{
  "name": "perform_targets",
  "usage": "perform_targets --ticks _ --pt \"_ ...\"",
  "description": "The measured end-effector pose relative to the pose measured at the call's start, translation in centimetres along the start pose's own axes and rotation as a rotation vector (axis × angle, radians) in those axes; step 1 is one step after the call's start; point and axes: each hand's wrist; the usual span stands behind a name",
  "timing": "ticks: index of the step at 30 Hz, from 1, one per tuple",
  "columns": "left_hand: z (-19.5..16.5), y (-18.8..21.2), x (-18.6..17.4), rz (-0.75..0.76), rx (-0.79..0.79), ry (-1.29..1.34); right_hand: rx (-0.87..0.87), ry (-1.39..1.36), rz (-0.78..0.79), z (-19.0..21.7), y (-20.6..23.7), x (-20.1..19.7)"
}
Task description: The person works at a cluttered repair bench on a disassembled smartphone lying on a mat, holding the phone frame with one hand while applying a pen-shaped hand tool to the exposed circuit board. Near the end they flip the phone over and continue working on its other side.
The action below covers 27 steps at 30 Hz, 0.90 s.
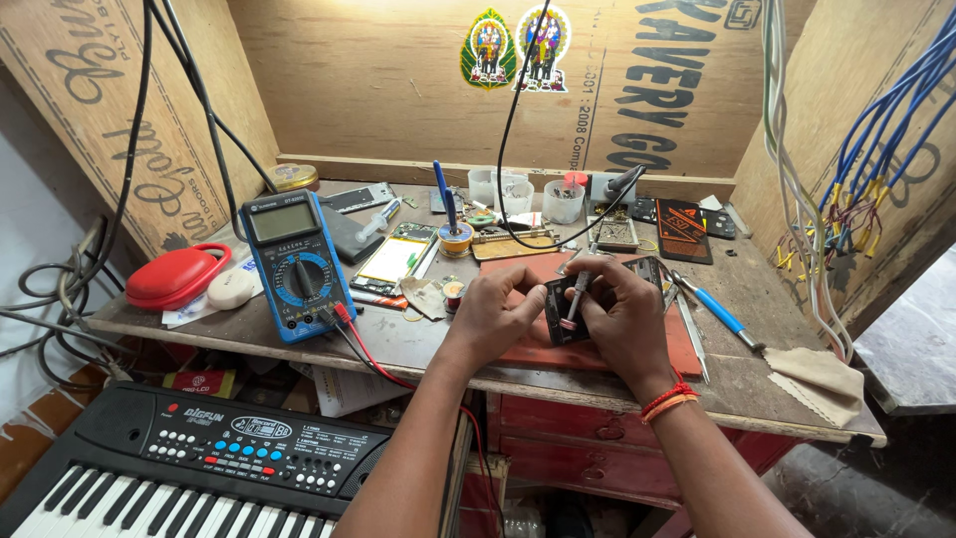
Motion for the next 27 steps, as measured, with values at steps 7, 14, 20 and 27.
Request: perform_targets --ticks 7,14,20,27 --pt "0.51 -0.12 0.09 -0.038 0.098 -0.128 0.035 0.068 0.013 0.18 -0.09 0.18" --pt "0.5 -0.13 0.21 -0.051 0.018 -0.091 0.052 0.085 0.027 0.28 -0.23 0.41" --pt "0.32 -0.25 0.16 -0.048 0.006 -0.086 0.086 0.095 0.03 0.57 -0.23 0.47" --pt "-0.24 -0.22 0.06 -0.037 0.007 -0.218 0.09 -0.11 -0.016 -0.24 -0.72 0.31"
Point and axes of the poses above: each hand's wrist, its own y-axis away from the middle knuckle, its own x-axis out of the palm, z = x × y, and after that the axes turned 13 degrees about x, right-handed
